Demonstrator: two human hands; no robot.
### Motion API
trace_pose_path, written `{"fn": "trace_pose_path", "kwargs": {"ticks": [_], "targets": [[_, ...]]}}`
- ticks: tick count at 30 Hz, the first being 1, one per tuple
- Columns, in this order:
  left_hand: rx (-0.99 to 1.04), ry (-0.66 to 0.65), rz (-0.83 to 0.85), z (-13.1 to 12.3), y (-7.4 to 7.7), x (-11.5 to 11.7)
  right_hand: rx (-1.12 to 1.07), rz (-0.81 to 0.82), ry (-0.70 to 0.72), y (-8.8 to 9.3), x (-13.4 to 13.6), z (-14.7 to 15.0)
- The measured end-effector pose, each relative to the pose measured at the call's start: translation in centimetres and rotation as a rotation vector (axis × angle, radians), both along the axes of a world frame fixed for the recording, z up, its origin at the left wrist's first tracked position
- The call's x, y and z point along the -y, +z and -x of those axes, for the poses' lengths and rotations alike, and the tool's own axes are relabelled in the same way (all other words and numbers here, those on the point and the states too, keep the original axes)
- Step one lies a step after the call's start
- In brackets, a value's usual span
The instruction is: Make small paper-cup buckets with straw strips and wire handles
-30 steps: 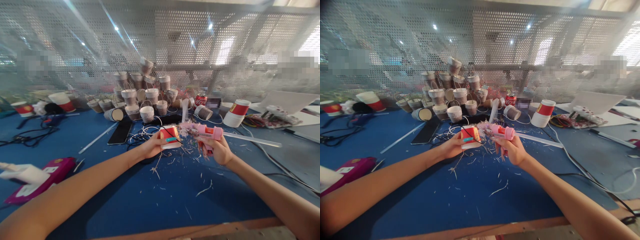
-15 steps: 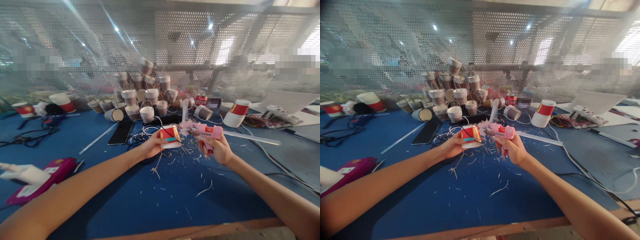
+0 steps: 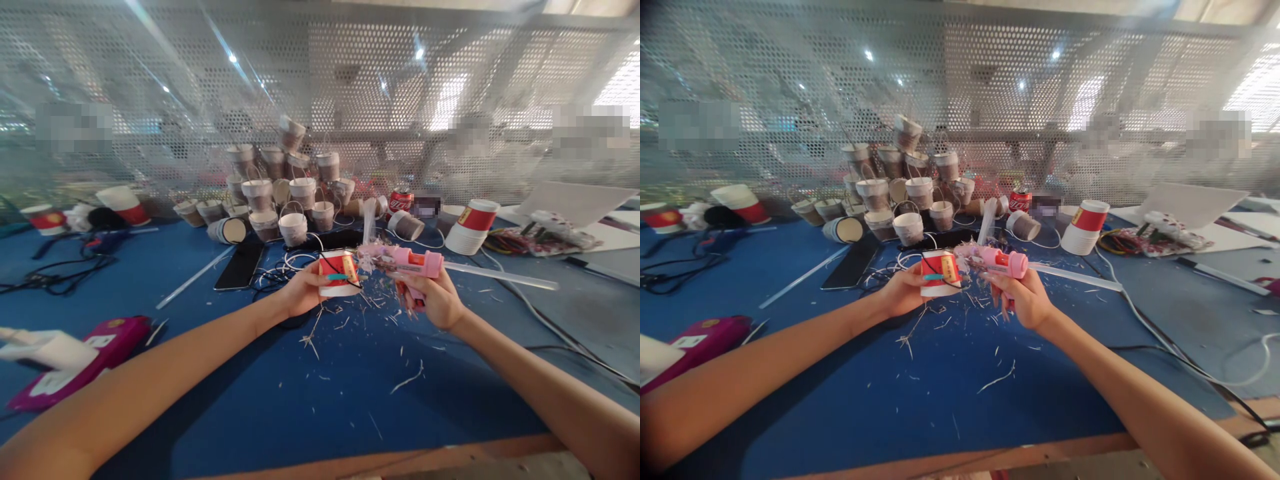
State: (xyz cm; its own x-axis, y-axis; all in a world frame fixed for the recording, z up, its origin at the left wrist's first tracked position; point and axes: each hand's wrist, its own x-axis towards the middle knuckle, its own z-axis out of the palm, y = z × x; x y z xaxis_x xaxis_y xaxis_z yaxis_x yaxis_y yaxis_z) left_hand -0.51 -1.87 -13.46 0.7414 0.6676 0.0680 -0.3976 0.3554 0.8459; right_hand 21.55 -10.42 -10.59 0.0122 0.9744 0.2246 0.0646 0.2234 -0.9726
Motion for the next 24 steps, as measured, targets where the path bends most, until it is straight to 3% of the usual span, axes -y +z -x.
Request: {"fn": "trace_pose_path", "kwargs": {"ticks": [24], "targets": [[0.059,-0.038,0.041,0.04,0.13,-0.03,0.018,0.019,-0.030,0.35,-0.18,0.13]]}}
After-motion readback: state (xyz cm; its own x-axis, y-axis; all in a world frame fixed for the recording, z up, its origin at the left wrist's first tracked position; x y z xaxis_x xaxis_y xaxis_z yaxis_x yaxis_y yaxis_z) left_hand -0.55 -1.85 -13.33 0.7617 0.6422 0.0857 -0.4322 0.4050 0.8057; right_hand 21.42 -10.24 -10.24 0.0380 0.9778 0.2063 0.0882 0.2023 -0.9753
